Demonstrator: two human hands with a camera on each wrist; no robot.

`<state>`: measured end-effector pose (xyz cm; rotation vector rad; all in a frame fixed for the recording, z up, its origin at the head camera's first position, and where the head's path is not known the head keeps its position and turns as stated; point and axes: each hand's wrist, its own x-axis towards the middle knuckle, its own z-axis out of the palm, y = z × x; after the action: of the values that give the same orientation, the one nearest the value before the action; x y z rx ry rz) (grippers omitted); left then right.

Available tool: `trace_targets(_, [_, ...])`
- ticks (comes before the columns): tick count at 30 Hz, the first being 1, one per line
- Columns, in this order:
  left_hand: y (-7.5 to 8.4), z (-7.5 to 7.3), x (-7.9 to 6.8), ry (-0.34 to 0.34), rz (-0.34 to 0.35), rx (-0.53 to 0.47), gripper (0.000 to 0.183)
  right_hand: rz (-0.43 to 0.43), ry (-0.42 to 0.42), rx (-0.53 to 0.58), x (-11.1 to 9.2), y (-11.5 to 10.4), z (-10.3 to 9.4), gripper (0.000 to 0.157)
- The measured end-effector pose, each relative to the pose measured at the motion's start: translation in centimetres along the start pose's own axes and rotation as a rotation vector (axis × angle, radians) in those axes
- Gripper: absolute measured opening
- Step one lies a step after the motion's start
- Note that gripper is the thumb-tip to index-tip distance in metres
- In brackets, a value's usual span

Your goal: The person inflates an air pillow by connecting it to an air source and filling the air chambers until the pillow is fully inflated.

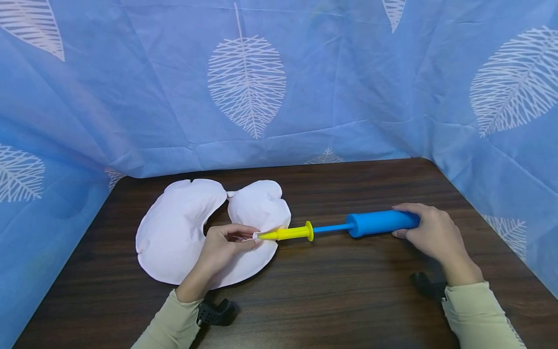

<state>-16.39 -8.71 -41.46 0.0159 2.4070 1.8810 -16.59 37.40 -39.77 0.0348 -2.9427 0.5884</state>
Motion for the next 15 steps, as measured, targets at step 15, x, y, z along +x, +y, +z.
trace_targets(15, [0.0,0.1,0.0,0.006,0.018,0.032,0.022,0.036,0.050,0.028,-0.3,1.8,-0.3,0.056])
